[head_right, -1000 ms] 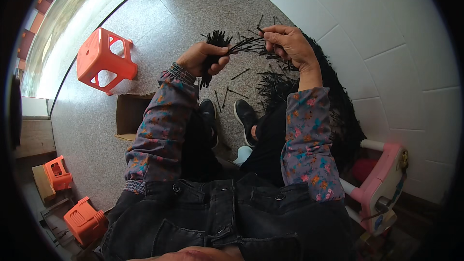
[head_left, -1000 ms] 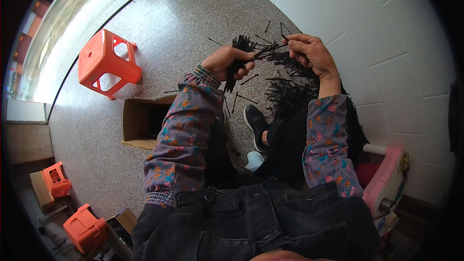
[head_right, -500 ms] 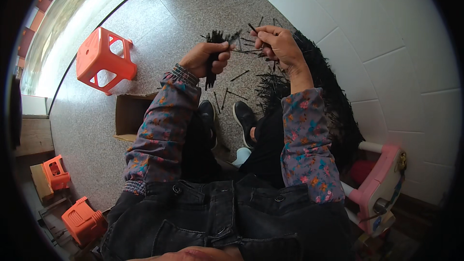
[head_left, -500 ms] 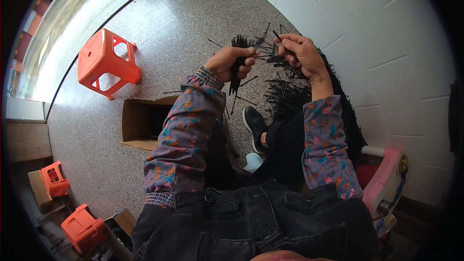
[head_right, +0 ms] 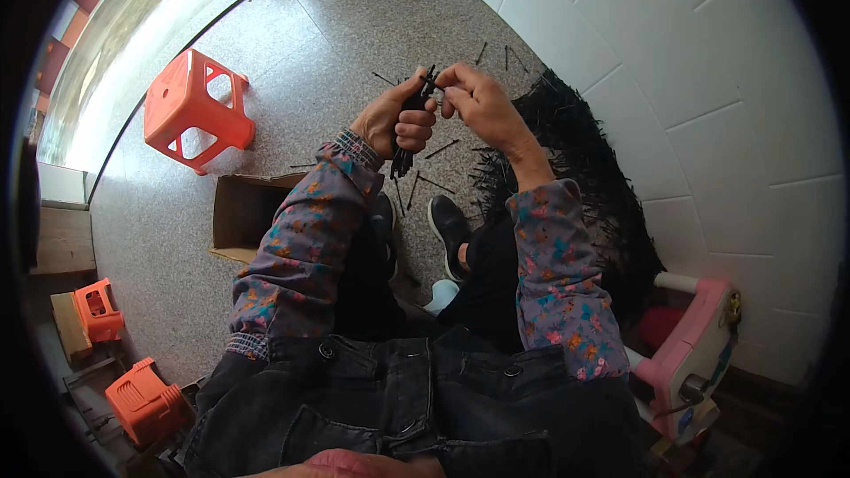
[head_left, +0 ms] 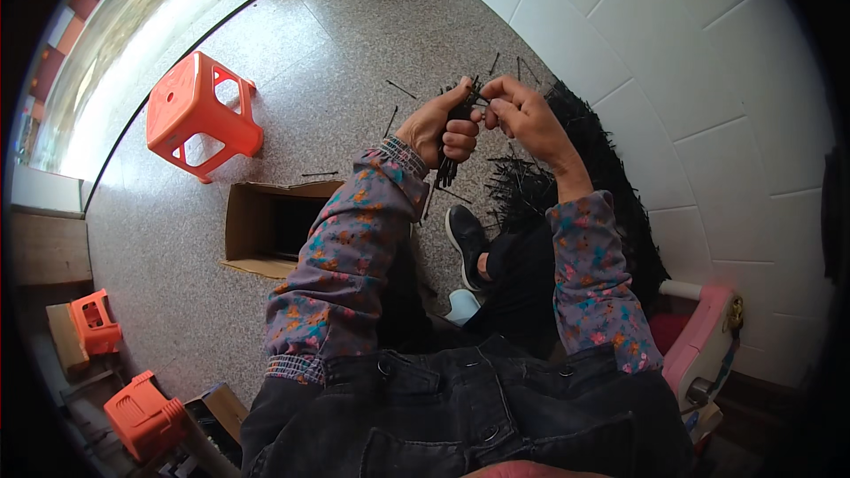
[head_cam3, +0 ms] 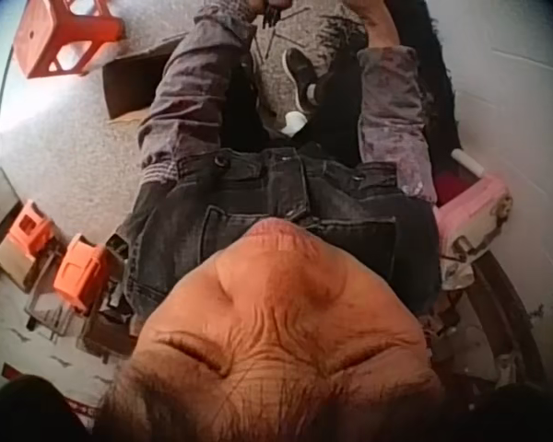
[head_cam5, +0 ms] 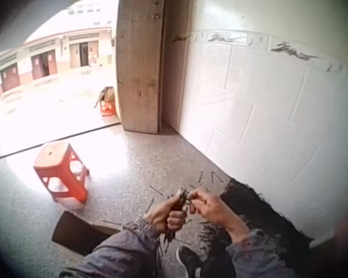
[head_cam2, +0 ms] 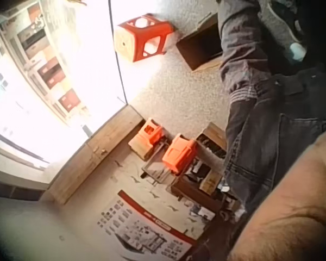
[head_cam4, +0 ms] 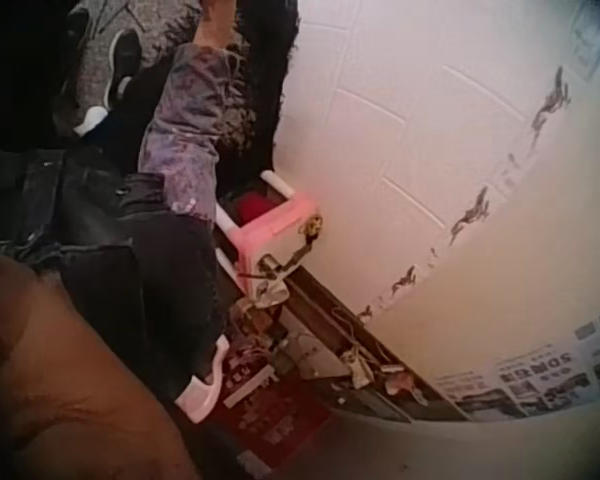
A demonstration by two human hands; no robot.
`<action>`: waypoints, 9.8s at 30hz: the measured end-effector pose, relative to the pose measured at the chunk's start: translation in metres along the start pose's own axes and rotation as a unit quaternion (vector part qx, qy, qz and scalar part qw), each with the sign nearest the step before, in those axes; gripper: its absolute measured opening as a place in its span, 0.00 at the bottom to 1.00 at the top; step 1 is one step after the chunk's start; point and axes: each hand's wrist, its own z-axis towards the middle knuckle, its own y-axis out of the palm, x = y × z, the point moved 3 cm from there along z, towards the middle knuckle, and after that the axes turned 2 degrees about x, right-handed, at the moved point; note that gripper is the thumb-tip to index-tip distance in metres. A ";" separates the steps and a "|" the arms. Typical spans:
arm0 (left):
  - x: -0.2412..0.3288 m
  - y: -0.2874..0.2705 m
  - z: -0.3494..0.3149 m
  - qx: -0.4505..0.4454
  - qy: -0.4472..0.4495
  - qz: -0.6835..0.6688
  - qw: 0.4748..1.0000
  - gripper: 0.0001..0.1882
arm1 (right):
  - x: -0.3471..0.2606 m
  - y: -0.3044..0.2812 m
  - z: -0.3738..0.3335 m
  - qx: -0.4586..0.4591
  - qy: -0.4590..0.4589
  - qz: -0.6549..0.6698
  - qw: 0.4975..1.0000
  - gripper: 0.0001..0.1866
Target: Bundling and sorting black zip ties from a floor pile into a cardboard box.
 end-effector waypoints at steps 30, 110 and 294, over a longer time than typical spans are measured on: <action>0.008 0.000 -0.001 0.098 0.194 0.169 0.961 0.12 | -0.007 0.027 -0.001 0.269 -0.151 -0.084 0.948 0.08; -0.006 0.048 -0.025 0.180 0.204 0.002 0.962 0.10 | 0.393 0.005 -0.086 -0.106 0.021 -0.612 0.783 0.05; 0.033 0.000 -0.034 0.219 0.329 0.354 0.847 0.16 | 0.015 0.049 -0.014 -0.036 0.154 0.390 0.907 0.11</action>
